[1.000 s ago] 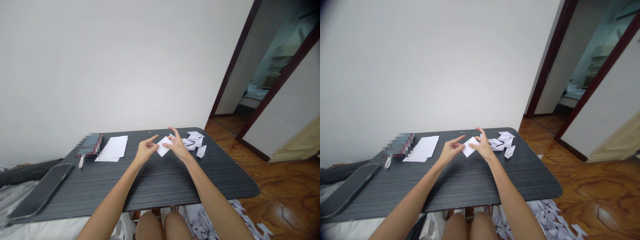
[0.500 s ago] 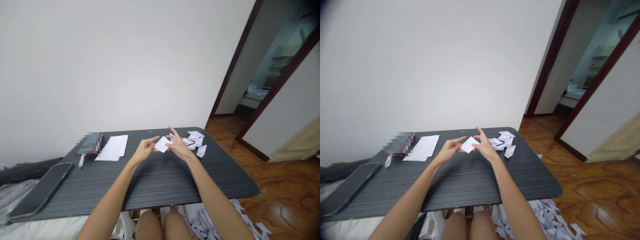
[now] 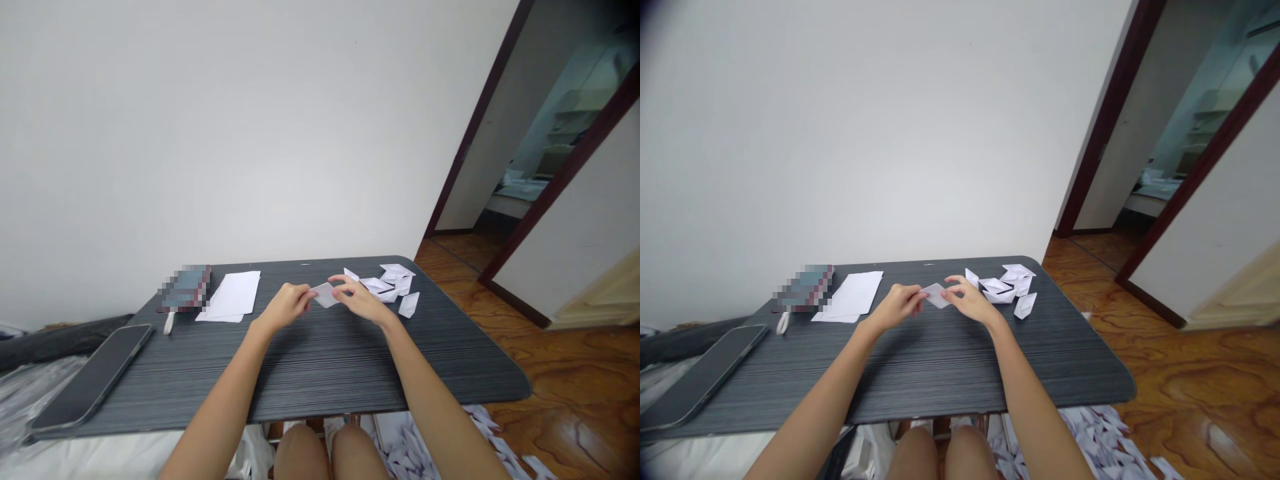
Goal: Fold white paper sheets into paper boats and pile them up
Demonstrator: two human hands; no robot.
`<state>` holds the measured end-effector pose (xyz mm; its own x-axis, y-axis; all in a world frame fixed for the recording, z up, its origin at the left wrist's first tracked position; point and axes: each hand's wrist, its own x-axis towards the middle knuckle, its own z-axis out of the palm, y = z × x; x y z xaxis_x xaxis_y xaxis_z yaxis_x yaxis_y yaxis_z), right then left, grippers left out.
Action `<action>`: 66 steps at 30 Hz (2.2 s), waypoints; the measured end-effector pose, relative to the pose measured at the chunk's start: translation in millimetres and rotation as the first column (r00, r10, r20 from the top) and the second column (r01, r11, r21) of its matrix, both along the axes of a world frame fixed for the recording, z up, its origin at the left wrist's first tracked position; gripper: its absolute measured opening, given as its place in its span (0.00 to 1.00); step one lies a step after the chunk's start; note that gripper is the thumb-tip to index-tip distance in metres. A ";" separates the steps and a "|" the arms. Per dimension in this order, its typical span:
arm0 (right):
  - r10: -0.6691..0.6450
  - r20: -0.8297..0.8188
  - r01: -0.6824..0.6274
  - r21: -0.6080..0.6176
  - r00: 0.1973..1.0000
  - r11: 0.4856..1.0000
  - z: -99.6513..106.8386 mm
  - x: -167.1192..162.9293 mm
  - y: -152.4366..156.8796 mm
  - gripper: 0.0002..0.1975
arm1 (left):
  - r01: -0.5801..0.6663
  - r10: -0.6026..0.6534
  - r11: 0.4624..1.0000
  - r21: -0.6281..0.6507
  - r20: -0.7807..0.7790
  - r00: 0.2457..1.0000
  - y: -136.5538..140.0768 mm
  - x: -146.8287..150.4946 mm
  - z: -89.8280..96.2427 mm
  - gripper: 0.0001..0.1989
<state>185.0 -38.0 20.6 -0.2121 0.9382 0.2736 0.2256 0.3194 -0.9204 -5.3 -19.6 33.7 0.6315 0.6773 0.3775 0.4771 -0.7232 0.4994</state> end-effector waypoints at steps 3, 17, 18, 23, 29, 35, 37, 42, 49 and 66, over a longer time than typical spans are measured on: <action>0.052 0.061 -0.057 0.085 0.997 0.995 1.7 -0.4 -1.4 0.11 | 0.047 -0.036 0.985 -0.163 0.069 0.997 -1.7 1.3 -1.1 0.19; 0.185 -0.142 -0.197 -0.072 0.972 0.978 1.5 -1.8 -3.4 0.16 | 0.271 0.124 0.644 -0.716 0.447 0.886 3.9 3.5 3.1 0.21; 0.175 -0.121 -0.183 -0.058 0.977 0.981 2.5 -1.7 -4.0 0.15 | 0.276 0.115 0.633 -0.724 0.439 0.891 2.8 3.2 3.8 0.21; 0.124 -0.064 -0.126 -0.025 0.990 0.992 5.8 0.1 -5.5 0.11 | 0.293 0.112 0.613 -0.734 0.448 0.887 -0.5 2.4 6.8 0.17; 0.121 -0.059 -0.122 -0.004 0.991 0.993 3.9 2.2 -4.4 0.10 | 0.298 0.138 0.612 -0.732 0.470 0.872 0.1 1.0 7.6 0.15; 0.170 0.004 -0.170 0.059 0.985 0.984 6.5 3.8 -5.7 0.09 | 0.279 0.123 0.647 -0.710 0.457 0.881 1.0 0.0 6.7 0.14; 0.191 0.030 -0.193 0.091 0.981 0.977 7.8 4.0 -6.1 0.09 | 0.272 0.122 0.656 -0.704 0.455 0.882 1.0 0.3 6.3 0.14; 0.197 0.084 -0.206 0.125 0.977 0.971 8.8 4.0 -6.7 0.09 | 0.247 0.109 0.669 -0.701 0.421 0.900 1.2 2.7 4.8 0.15; 0.084 0.038 -0.087 0.080 0.996 0.993 4.0 2.8 -4.4 0.13 | 0.155 0.070 0.842 -0.516 0.390 0.918 -3.2 9.4 0.7 0.13; 0.026 -0.122 -0.021 0.042 0.992 0.999 -2.9 -0.7 1.8 0.10 | 0.271 -0.006 0.862 -0.428 0.526 0.851 0.6 3.1 8.1 0.15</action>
<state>184.3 -36.2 17.7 -0.1968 0.9208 0.3367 0.1043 0.3611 -0.9267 -2.2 -19.0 41.8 0.5507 0.7712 0.3193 -0.0149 -0.3734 0.9276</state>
